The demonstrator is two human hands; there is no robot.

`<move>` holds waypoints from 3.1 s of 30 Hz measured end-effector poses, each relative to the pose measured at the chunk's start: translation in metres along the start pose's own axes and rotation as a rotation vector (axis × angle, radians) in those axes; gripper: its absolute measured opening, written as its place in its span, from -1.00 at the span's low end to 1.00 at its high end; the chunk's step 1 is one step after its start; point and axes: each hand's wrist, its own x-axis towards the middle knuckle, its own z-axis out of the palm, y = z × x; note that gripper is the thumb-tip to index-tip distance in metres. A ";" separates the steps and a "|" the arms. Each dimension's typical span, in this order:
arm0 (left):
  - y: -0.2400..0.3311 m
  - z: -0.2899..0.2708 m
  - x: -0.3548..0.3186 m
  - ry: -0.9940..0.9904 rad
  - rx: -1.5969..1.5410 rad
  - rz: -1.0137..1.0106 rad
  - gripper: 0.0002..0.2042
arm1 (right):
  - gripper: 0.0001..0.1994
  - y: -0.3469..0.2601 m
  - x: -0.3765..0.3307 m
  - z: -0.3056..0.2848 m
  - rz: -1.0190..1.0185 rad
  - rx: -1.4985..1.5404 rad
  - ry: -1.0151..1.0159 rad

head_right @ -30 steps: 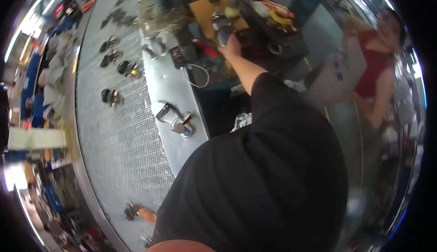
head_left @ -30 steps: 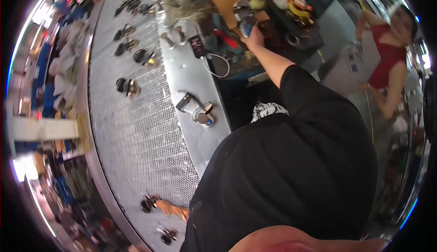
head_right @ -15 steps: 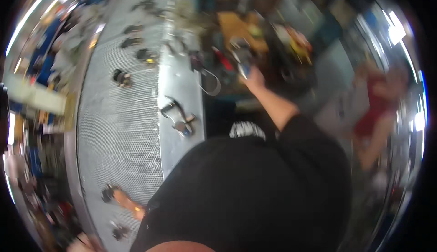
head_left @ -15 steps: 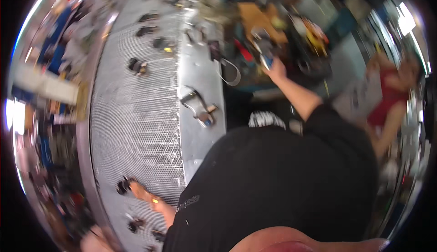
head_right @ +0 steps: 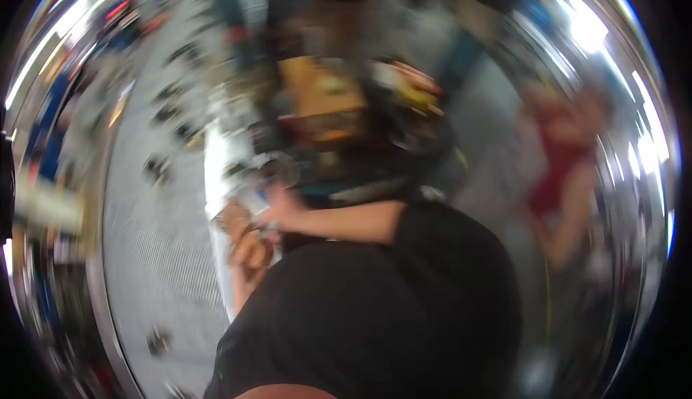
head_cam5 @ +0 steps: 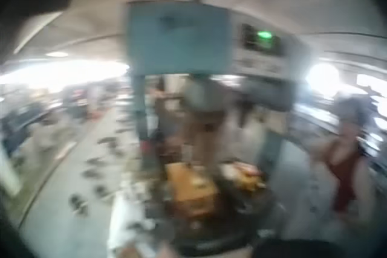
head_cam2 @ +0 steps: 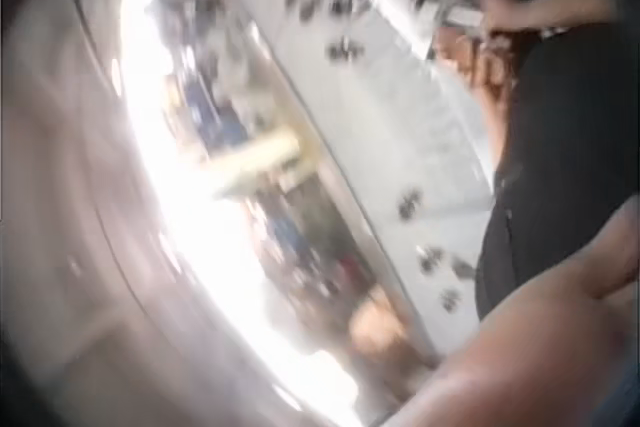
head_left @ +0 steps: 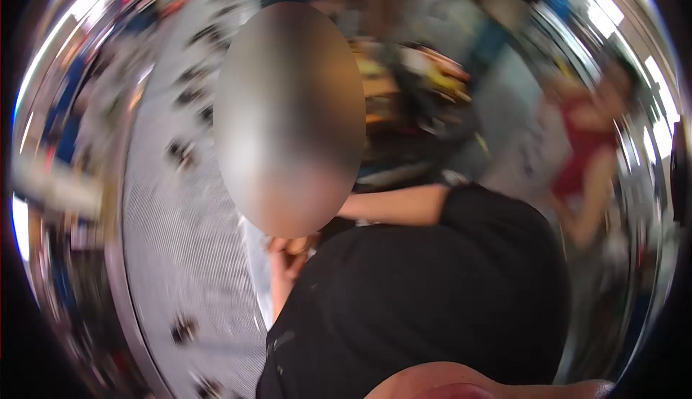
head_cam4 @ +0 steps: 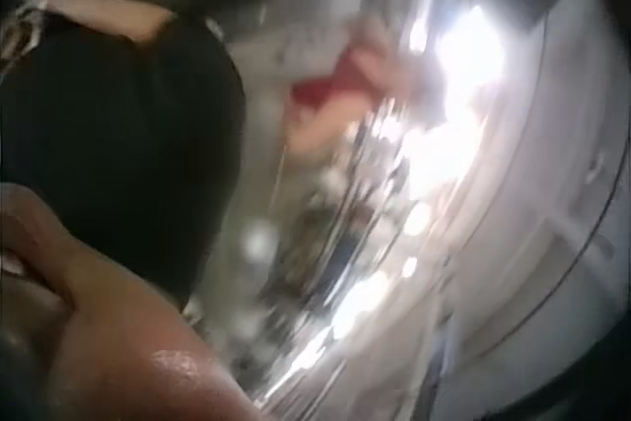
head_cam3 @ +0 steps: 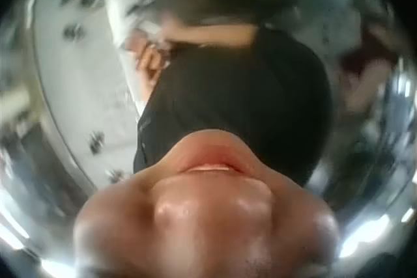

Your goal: The person manufactures sandals by picking sandals from a conveyor, fitting them onto shoe lasts by hand, pressing them under a mechanical press, and removing the sandals from the lasts.

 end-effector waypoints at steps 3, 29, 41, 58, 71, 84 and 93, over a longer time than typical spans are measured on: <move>0.046 -0.140 0.034 0.077 -0.462 0.084 -0.57 | -0.32 -0.009 -0.008 0.006 -0.552 -0.065 -0.036; -0.060 0.006 0.130 0.106 0.881 -0.192 -0.54 | -0.28 0.127 0.076 -0.205 -0.339 -0.364 0.798; -0.080 -0.046 0.100 0.204 0.809 -0.282 -0.59 | -0.21 0.106 0.135 -0.234 -0.127 -0.420 0.746; -0.057 -0.059 0.068 -0.014 0.828 -0.010 -0.60 | -0.49 0.116 0.004 -0.066 -0.462 -0.315 0.133; 0.185 -0.299 -0.055 0.640 2.152 -0.235 -0.21 | -0.25 0.133 0.035 0.106 -0.360 -0.353 -0.241; 0.305 -0.379 -0.184 0.840 2.372 -0.398 -0.65 | -0.04 0.146 0.071 0.189 -0.461 -0.621 0.251; 0.225 -0.227 -0.200 0.945 1.186 0.406 -0.06 | -0.39 0.095 0.080 0.129 -0.332 -0.302 0.181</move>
